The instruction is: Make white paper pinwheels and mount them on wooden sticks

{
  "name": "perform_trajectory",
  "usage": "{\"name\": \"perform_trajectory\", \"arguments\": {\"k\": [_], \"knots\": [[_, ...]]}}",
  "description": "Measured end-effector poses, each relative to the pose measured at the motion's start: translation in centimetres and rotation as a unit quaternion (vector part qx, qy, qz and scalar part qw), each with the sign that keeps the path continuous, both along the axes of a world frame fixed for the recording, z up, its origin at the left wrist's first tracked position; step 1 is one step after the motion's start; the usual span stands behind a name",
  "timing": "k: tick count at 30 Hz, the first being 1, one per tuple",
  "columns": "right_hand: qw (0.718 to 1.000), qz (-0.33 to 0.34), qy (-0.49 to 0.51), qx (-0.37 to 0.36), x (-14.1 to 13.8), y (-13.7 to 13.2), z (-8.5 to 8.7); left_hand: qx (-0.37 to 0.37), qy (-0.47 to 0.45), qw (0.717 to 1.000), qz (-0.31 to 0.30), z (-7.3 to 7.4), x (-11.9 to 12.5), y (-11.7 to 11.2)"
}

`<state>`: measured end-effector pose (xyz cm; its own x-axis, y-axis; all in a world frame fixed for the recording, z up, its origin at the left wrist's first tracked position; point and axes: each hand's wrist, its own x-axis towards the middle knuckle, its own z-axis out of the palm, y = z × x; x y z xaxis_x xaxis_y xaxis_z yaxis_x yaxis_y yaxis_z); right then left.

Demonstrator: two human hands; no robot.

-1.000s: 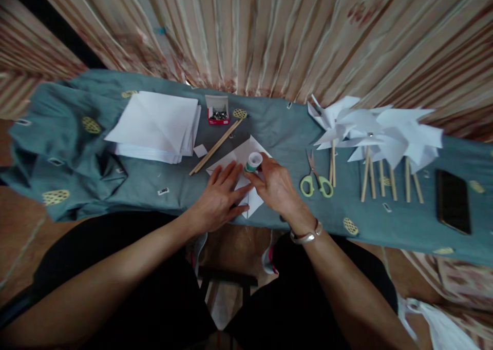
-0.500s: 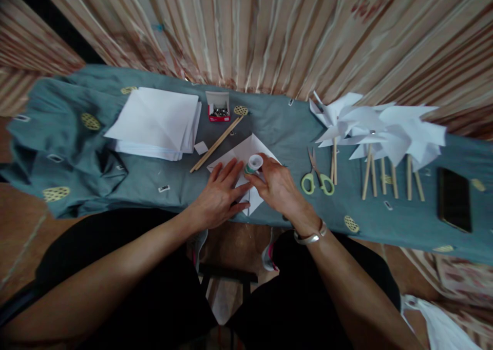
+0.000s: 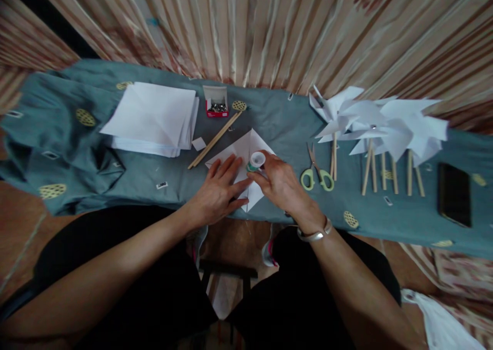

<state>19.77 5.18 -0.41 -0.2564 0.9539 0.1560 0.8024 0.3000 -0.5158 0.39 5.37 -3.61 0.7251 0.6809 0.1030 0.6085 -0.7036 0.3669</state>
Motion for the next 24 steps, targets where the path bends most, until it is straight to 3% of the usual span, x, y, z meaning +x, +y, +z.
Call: {"name": "perform_trajectory", "arguments": {"k": [5,9,14,16,19,24], "knots": [[1.000,0.004,-0.010,0.013,0.3,0.0,-0.2,-0.006,0.004,1.000,0.001,0.2,0.1,0.0],[0.999,-0.030,-0.002,0.023,0.1,-0.4,-0.1,-0.009,0.004,1.000,0.000,0.4,0.1,0.0],[0.977,-0.143,0.156,0.036,0.1,0.4,-0.1,-0.013,-0.006,1.000,0.001,0.4,-0.1,0.1],[0.945,-0.177,0.275,0.028,0.5,1.3,-0.4,-0.012,-0.005,1.000,0.003,0.4,-0.1,0.0],[0.871,-0.197,0.450,-0.026,1.0,2.5,-0.6,-0.009,-0.001,1.000,0.003,0.5,0.0,-0.2],[0.742,-0.195,0.630,-0.122,0.5,2.8,0.2,0.031,-0.046,0.998,0.004,1.4,-0.9,0.5]]}}
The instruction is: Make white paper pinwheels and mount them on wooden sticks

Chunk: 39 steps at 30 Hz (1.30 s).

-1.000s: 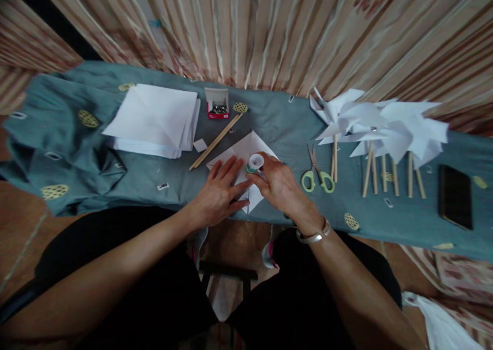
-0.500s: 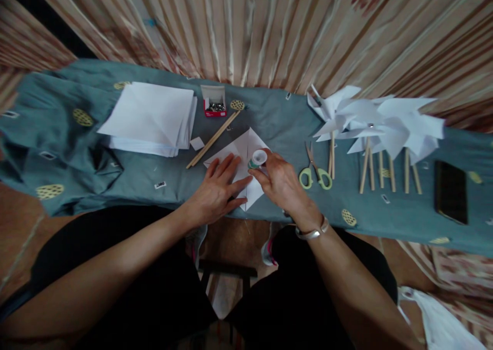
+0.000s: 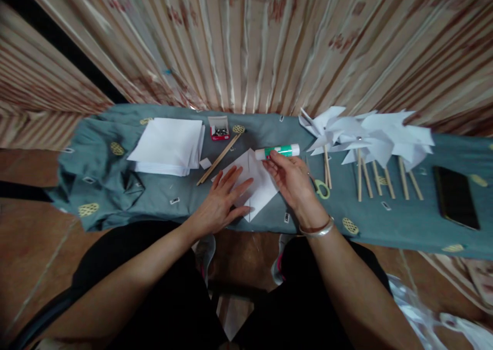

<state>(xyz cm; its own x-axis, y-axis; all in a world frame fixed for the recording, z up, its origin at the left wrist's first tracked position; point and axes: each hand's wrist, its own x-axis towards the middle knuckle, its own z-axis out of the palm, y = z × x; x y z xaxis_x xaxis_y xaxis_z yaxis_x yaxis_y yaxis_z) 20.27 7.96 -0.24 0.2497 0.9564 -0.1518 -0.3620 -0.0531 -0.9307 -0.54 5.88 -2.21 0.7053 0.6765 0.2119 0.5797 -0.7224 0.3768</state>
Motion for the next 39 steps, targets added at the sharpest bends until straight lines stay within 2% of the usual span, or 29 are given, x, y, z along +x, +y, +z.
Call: {"name": "perform_trajectory", "arguments": {"k": [2,4,6,8,12,14,16,18,20,22,25,31,39], "knots": [[0.997,0.003,0.076,-0.022,-0.4,-0.2,0.5,0.027,-0.031,0.998,0.039,0.5,-1.1,1.1],[0.989,0.007,0.138,-0.048,-0.8,-0.4,1.0,0.044,-0.051,0.989,0.132,0.9,-2.4,2.6],[0.981,0.013,0.178,-0.073,-1.2,-0.5,1.4,0.041,-0.031,0.975,0.218,1.0,-3.5,4.0],[0.976,0.017,0.199,-0.088,-1.5,-0.6,1.8,0.029,0.010,0.968,0.249,0.8,-4.2,5.2],[0.970,0.027,0.222,-0.099,-2.0,-0.7,2.1,0.012,0.027,0.969,0.247,0.6,-4.7,6.1],[0.967,0.038,0.229,-0.104,-2.1,-0.7,2.2,0.001,-0.021,0.968,0.249,0.7,-4.6,6.1],[0.966,0.049,0.231,-0.107,-2.3,-0.7,2.3,-0.038,-0.122,0.961,0.247,0.9,-4.3,5.8],[0.966,0.060,0.229,-0.101,-2.4,-0.8,2.4,-0.118,-0.250,0.933,0.230,0.9,-3.7,5.3],[0.969,0.074,0.218,-0.088,-2.6,-0.9,2.5,-0.215,-0.351,0.888,0.205,0.9,-3.0,4.8],[0.973,0.087,0.197,-0.077,-2.9,-1.0,2.5,-0.282,-0.403,0.851,0.185,0.9,-2.3,4.4],[0.978,0.098,0.170,-0.071,-3.4,-1.1,2.3,-0.308,-0.432,0.830,0.173,1.0,-1.7,4.0],[0.982,0.099,0.150,-0.064,-4.0,-1.0,1.4,-0.296,-0.440,0.831,0.168,1.3,-1.9,3.9],[0.988,0.112,0.093,-0.045,-4.4,-1.1,1.1,-0.247,-0.419,0.862,0.142,1.3,-2.5,3.7]]}}
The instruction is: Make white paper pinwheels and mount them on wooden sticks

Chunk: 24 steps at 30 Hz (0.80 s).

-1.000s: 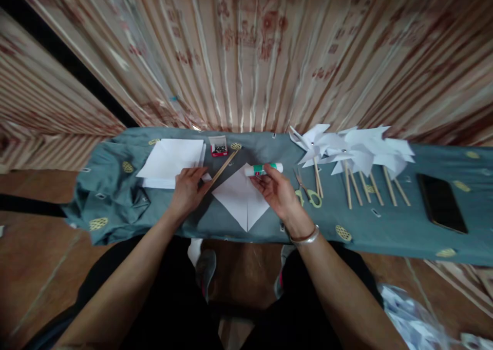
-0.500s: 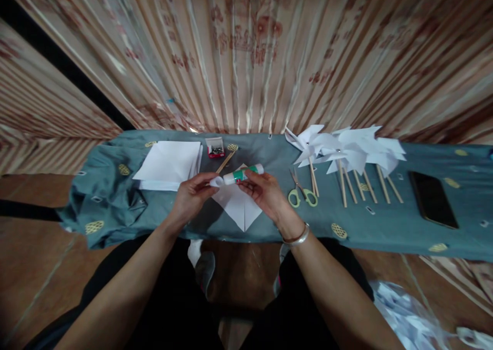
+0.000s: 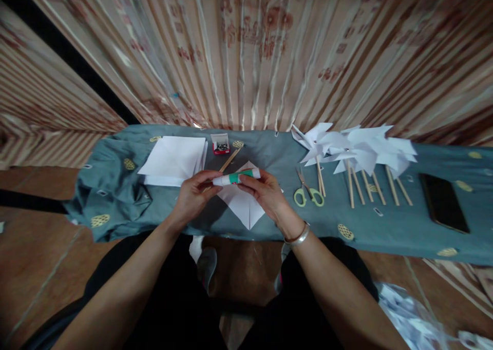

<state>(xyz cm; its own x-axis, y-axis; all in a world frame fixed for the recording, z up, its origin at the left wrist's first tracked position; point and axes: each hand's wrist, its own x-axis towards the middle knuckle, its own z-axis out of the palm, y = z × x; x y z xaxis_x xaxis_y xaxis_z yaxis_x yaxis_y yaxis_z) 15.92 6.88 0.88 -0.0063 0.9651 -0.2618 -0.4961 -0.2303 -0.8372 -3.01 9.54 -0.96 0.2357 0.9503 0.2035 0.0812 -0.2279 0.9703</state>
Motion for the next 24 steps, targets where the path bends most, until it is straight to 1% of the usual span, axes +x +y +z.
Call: {"name": "perform_trajectory", "arguments": {"k": [5,10,14,17,20,22,24], "knots": [[0.999,0.015,-0.027,0.006,-0.6,-0.2,-0.2,0.018,0.020,1.000,0.000,-0.2,-0.1,-0.3],[1.000,0.025,-0.013,-0.006,-1.5,-0.3,-0.4,0.014,0.028,0.999,0.007,-0.2,-0.7,-0.6],[0.999,0.044,-0.001,-0.009,-2.3,-0.5,-0.5,0.015,0.071,0.997,0.008,0.1,-1.5,-1.4],[0.998,0.065,0.002,-0.022,-3.1,-0.7,-0.7,-0.002,0.082,0.996,0.037,0.2,-2.0,-2.4],[0.995,0.086,-0.027,-0.031,-3.7,-0.8,-0.9,-0.049,0.065,0.994,0.071,-0.1,-2.3,-3.2],[0.994,0.090,-0.061,-0.020,-3.7,-0.7,-1.0,-0.082,0.058,0.991,0.092,-0.4,-2.7,-3.2],[0.992,0.076,-0.098,0.001,-3.1,-0.7,-1.0,-0.094,0.070,0.985,0.130,-0.7,-3.3,-2.9]]}}
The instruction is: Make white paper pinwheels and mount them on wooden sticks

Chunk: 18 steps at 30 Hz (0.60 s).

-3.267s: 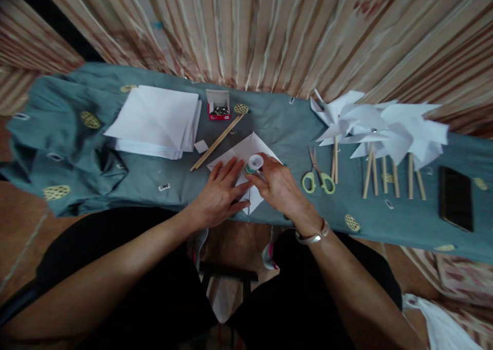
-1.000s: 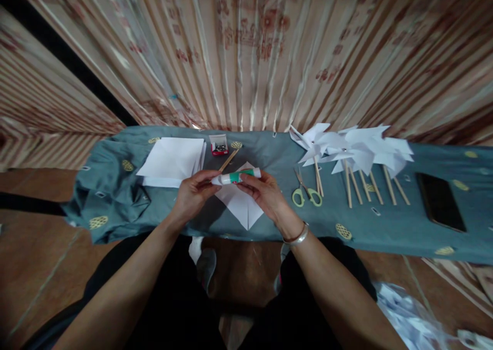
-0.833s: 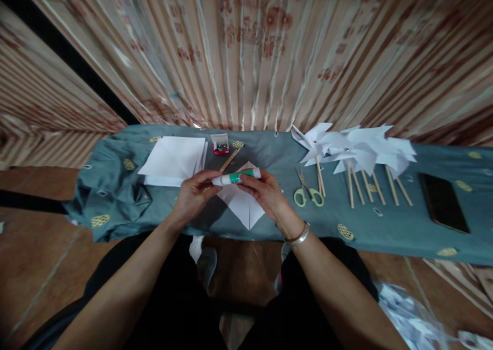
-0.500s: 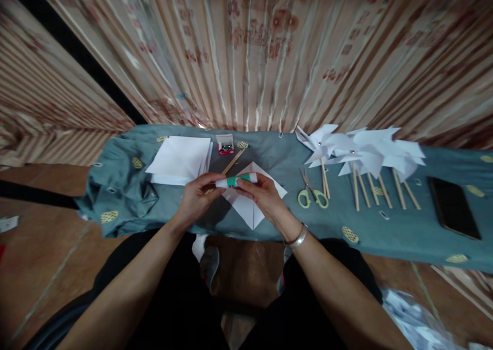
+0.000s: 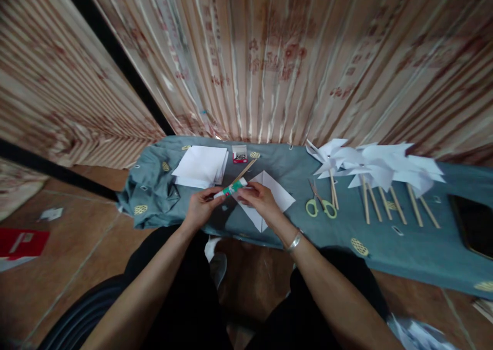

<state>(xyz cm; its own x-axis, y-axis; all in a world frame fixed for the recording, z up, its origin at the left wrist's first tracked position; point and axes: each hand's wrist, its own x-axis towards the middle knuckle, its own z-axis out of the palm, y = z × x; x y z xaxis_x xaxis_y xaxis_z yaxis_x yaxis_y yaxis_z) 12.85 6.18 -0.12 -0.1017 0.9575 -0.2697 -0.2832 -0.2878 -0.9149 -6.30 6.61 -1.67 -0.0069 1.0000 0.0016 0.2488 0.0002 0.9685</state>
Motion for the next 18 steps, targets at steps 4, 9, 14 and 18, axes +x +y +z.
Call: {"name": "perform_trajectory", "arguments": {"k": [4,9,14,18], "knots": [[0.993,-0.048,-0.096,0.058,2.7,-0.1,-0.3,0.047,0.125,0.987,0.088,-0.7,-1.3,1.0],[0.960,-0.070,-0.227,0.146,6.6,-1.3,-1.1,0.113,0.265,0.956,0.059,-1.3,-1.7,1.6],[0.883,-0.025,-0.412,0.224,8.9,-3.9,-1.9,0.151,0.359,0.918,0.070,0.1,-1.2,0.4],[0.820,0.029,-0.480,0.310,8.9,-5.6,-2.9,0.263,0.399,0.873,-0.096,1.0,0.8,-2.1]]}}
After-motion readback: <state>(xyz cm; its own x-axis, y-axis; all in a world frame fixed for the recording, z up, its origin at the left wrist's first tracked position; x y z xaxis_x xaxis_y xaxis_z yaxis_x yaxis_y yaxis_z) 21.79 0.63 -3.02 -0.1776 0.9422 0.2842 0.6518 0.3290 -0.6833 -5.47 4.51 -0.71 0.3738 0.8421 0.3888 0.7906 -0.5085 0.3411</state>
